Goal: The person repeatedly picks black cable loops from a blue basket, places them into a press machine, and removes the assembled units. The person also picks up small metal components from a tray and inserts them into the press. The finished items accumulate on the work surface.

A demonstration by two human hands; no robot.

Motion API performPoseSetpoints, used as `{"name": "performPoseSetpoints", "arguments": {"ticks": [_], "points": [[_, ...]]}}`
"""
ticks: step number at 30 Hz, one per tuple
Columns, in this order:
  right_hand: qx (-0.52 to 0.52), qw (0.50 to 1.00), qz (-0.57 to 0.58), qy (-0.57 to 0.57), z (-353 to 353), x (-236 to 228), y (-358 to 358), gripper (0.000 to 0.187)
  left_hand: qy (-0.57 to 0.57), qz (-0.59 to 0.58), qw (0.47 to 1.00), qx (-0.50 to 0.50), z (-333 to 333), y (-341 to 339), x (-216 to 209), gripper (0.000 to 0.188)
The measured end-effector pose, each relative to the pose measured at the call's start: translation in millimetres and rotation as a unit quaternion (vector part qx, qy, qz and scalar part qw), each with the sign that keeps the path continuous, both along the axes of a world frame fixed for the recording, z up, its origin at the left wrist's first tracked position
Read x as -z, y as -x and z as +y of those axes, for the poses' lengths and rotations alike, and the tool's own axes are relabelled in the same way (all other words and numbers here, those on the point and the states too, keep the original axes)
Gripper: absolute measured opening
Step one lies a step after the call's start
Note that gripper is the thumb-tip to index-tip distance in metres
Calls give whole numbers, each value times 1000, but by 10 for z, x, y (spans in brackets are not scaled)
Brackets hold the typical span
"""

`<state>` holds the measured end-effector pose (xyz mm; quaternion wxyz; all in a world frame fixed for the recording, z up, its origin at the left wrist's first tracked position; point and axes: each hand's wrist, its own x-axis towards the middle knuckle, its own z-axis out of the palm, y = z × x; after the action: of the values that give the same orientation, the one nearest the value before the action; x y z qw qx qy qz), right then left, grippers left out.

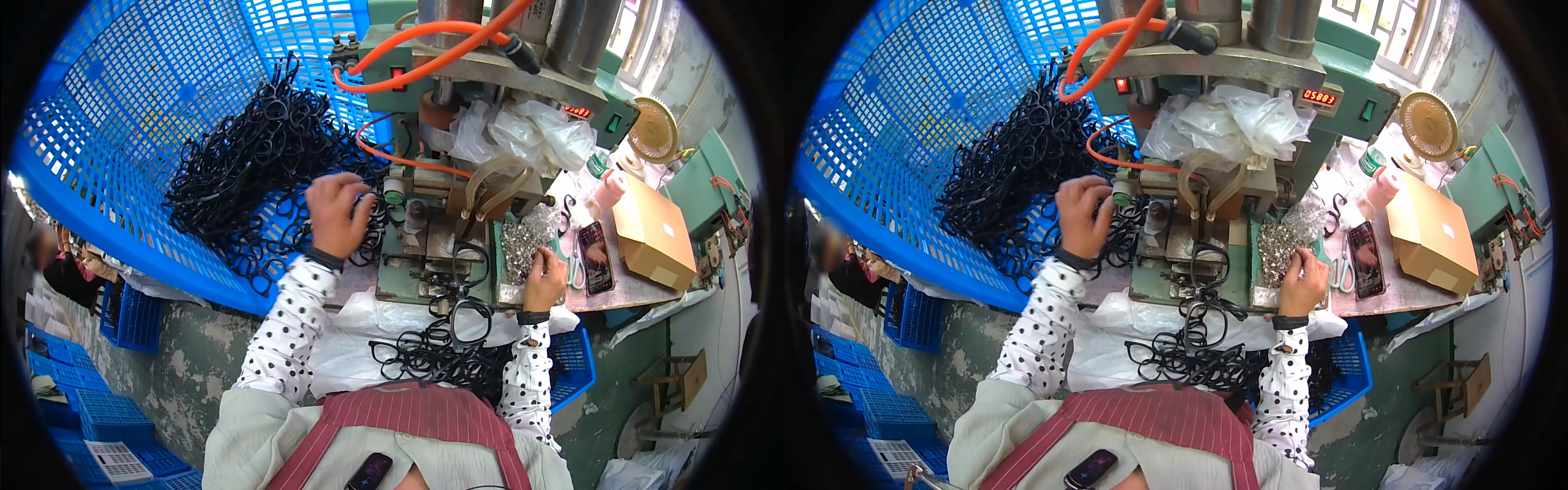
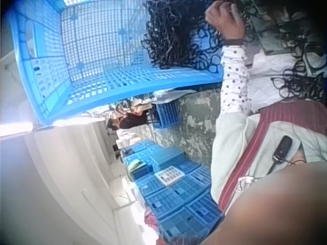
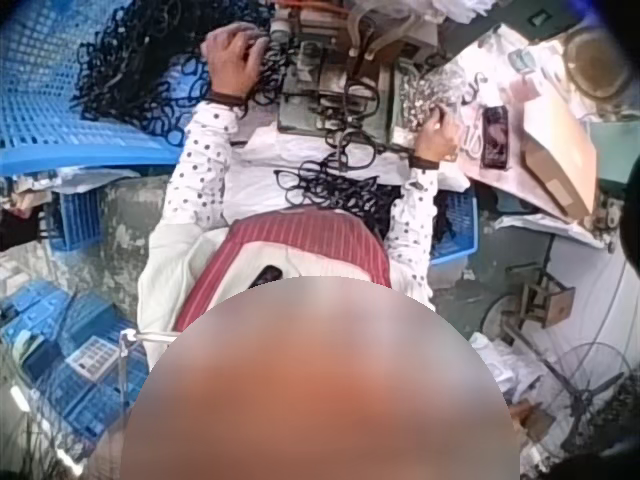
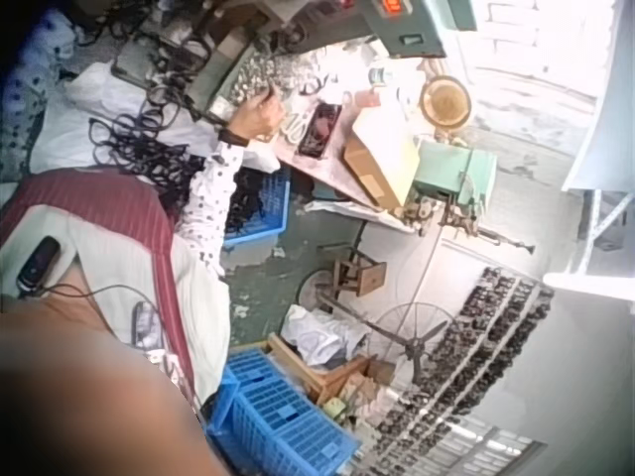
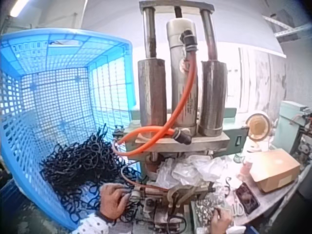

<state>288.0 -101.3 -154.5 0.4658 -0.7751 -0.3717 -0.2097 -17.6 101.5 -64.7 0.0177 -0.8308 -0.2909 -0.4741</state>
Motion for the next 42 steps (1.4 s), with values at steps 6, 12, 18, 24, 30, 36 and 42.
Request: {"name": "performPoseSetpoints", "arguments": {"ticks": [6,12,18,24,30,36,42], "points": [[5,1000,24,11,-19,48,-27,12,129,276,946,-111,249,635,367,33],[-17,998,43,41,-38,-81,40,13,432,-236,865,103,406,682,348,14],[-184,935,297,-55,51,-437,229,12,488,-420,761,79,491,286,433,20],[-325,893,301,-75,57,-1029,696,19,430,-347,826,106,822,76,768,21],[-345,858,372,-79,164,-1140,963,40,309,-344,882,90,192,-189,253,23],[-295,889,349,-29,234,-1169,994,42,140,-225,955,136,-525,-152,17,24],[-339,845,373,-180,483,-1057,1061,48,-70,-45,960,266,-869,-244,-216,39]]}}
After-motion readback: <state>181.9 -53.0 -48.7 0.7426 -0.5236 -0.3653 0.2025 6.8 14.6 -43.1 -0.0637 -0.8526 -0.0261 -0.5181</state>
